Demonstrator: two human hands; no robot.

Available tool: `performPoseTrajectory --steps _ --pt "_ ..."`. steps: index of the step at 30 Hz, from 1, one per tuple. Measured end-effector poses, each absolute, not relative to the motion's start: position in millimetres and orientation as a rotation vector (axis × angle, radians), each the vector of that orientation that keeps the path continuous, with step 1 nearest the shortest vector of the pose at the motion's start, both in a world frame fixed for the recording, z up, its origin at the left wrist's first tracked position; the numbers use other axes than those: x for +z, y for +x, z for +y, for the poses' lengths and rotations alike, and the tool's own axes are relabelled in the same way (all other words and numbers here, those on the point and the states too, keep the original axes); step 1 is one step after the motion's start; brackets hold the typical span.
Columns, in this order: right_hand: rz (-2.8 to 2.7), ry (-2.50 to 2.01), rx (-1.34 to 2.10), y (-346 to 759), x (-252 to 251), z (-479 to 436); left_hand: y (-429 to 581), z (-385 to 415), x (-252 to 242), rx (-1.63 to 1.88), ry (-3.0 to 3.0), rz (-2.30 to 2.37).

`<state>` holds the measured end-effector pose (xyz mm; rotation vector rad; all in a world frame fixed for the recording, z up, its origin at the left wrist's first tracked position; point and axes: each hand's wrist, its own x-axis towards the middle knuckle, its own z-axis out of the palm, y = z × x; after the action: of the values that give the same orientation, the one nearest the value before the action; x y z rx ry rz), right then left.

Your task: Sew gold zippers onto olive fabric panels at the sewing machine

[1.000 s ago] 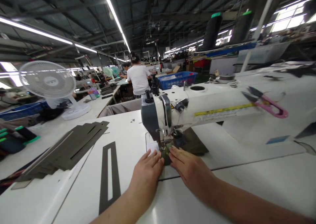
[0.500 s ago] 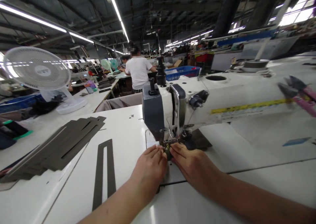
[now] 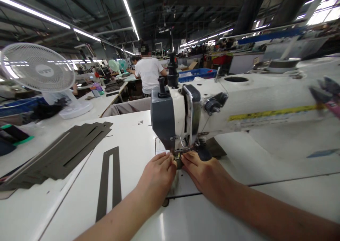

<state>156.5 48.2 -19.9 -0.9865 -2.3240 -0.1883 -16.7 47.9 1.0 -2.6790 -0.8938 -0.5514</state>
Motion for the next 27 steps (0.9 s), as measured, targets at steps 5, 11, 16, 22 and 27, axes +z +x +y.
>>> performPoseTrajectory --steps 5,11,16,22,27 --pt "-2.305 -0.974 -0.196 157.6 -18.0 49.7 -17.3 49.1 0.3 -0.528 -2.678 -0.919" --pt "-2.321 -0.987 -0.177 155.8 -18.0 47.9 -16.3 47.9 -1.0 -0.566 -2.702 -0.955" --pt "-2.326 -1.044 -0.044 159.7 -18.5 52.3 -18.6 51.3 -6.2 -0.633 -2.678 -0.987" --pt "-2.349 -1.347 -0.374 196.3 -4.6 56.5 -19.5 39.4 3.4 -0.689 -2.691 -1.050" --pt "-2.427 -1.332 -0.092 201.3 -6.0 -5.4 6.6 0.3 9.9 -0.806 -2.876 -0.853"
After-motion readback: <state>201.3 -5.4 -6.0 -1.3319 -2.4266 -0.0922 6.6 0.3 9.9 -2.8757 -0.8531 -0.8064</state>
